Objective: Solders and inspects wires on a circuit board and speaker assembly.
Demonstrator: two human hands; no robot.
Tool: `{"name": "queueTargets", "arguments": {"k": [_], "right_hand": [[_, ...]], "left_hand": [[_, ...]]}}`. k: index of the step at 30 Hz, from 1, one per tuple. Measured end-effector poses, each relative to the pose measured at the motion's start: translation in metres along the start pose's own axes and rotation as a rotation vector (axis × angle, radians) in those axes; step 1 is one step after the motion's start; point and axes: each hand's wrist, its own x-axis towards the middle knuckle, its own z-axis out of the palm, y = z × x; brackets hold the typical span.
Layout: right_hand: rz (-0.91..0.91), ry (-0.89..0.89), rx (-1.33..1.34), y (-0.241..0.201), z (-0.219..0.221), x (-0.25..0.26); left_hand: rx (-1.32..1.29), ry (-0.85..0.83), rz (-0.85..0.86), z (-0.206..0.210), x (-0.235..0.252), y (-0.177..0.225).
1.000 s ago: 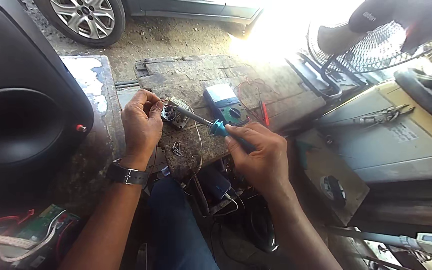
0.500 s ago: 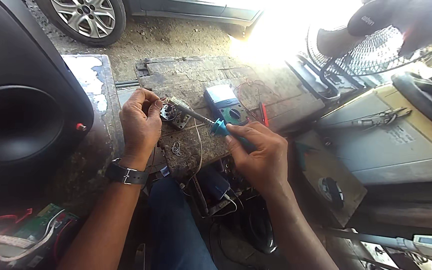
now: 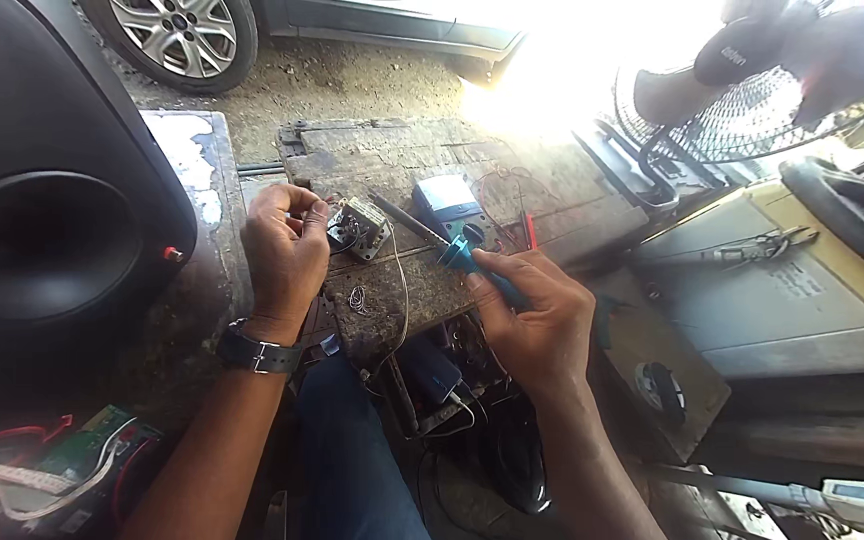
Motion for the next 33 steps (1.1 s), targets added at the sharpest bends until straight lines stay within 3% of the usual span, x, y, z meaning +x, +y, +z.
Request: {"name": "queueTargets", "arguments": {"k": [3,12,33], "right_hand": [[-0.007,-0.016,-0.003,-0.0003,-0.0015,-0.0010],[-0.014,-0.052,-0.013,0.0013,0.0020,-0.0043],[-0.029,-0.084,-0.015,-0.0008,0.0067,-0.0037]], "left_hand": [[-0.048,-0.076,0.082,0.0020,-0.0007,0.0001],[-0.064,-0.180,0.066,0.0037,0.0001,-0.0025],[-0.020,-0.177,0.037,0.0037,-0.0004,-0.0008]]}}
